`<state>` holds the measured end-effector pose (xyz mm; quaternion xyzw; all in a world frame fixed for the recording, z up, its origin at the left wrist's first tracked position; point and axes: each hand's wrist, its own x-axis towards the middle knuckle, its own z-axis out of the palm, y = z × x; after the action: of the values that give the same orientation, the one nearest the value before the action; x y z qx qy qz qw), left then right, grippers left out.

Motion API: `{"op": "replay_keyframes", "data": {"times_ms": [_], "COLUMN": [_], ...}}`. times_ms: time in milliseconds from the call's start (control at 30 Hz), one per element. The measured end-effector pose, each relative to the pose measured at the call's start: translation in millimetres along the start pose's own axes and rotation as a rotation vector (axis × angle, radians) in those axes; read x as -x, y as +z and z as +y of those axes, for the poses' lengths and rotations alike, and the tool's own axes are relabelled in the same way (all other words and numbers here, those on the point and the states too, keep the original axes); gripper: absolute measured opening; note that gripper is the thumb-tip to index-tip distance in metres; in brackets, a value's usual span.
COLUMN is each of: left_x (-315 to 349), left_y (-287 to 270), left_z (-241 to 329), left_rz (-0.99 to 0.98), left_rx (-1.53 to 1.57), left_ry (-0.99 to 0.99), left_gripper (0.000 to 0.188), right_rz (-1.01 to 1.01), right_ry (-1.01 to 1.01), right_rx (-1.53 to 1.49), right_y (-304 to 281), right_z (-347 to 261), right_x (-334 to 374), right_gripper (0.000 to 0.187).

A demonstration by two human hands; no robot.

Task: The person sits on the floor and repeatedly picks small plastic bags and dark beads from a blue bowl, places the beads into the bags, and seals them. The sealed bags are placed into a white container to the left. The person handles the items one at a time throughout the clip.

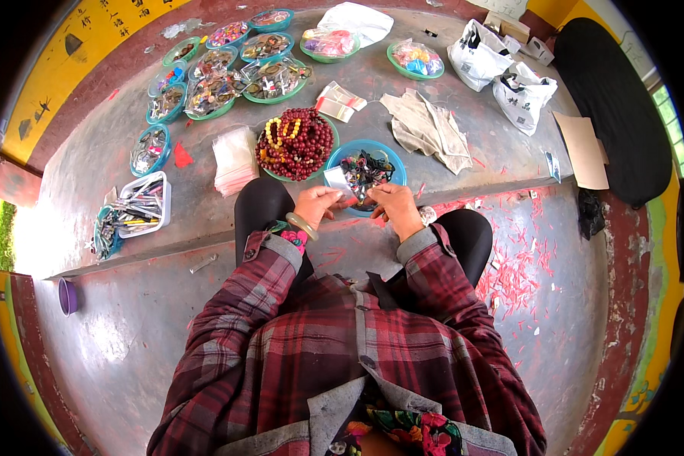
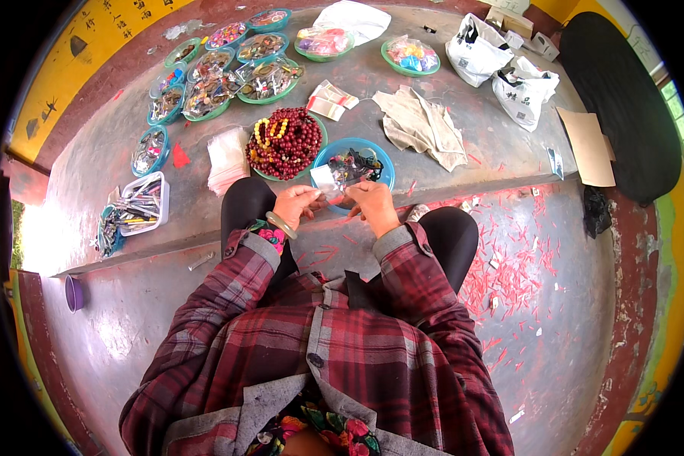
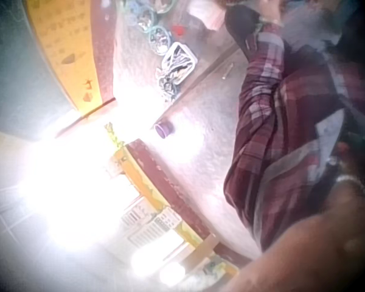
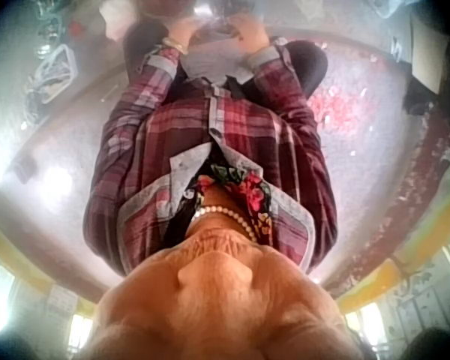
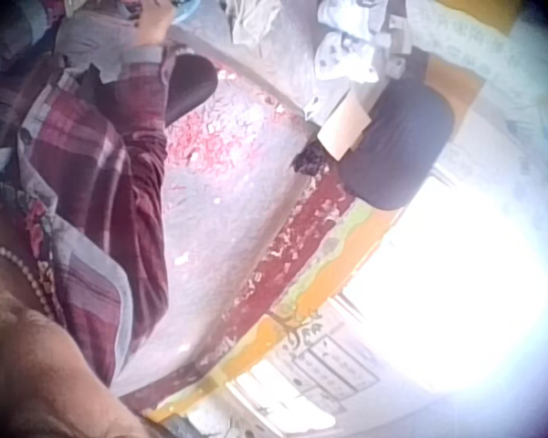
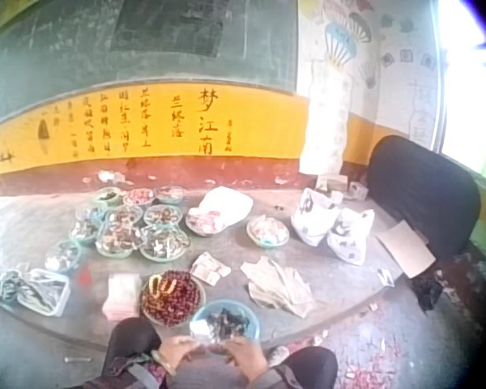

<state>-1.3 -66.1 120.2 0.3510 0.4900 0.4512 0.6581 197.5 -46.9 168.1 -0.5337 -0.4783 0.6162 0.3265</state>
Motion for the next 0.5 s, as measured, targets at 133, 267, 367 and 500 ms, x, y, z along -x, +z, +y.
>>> {"op": "replay_keyframes", "data": {"times_ms": [133, 267, 367, 500], "left_x": [-2.2, -4.1, -0.3, -2.8], "left_y": [-4.6, -5.4, -1.4, 0.9], "left_z": [-1.8, -4.2, 3.4, 0.0], "left_rz": [0.023, 0.02, -0.014, -0.097], "left_rx": [0.159, 0.22, 0.247, 0.271], "left_ry": [-0.046, -0.063, -0.063, -0.057], "left_gripper": [0.017, 0.017, 0.017, 0.015], "right_rz": [0.017, 0.021, -0.045, -0.162], "right_ry": [0.008, 0.016, 0.029, 0.114], "right_rx": [-0.026, -0.063, -0.139, -0.225], "right_y": [1.7, 3.5, 2.6, -2.5], "right_z": [-1.2, 0.5, -2.9, 3.8], "right_x": [0.0, -0.5, 0.6, -4.6], "right_gripper": [0.021, 0.021, 0.022, 0.026]}}
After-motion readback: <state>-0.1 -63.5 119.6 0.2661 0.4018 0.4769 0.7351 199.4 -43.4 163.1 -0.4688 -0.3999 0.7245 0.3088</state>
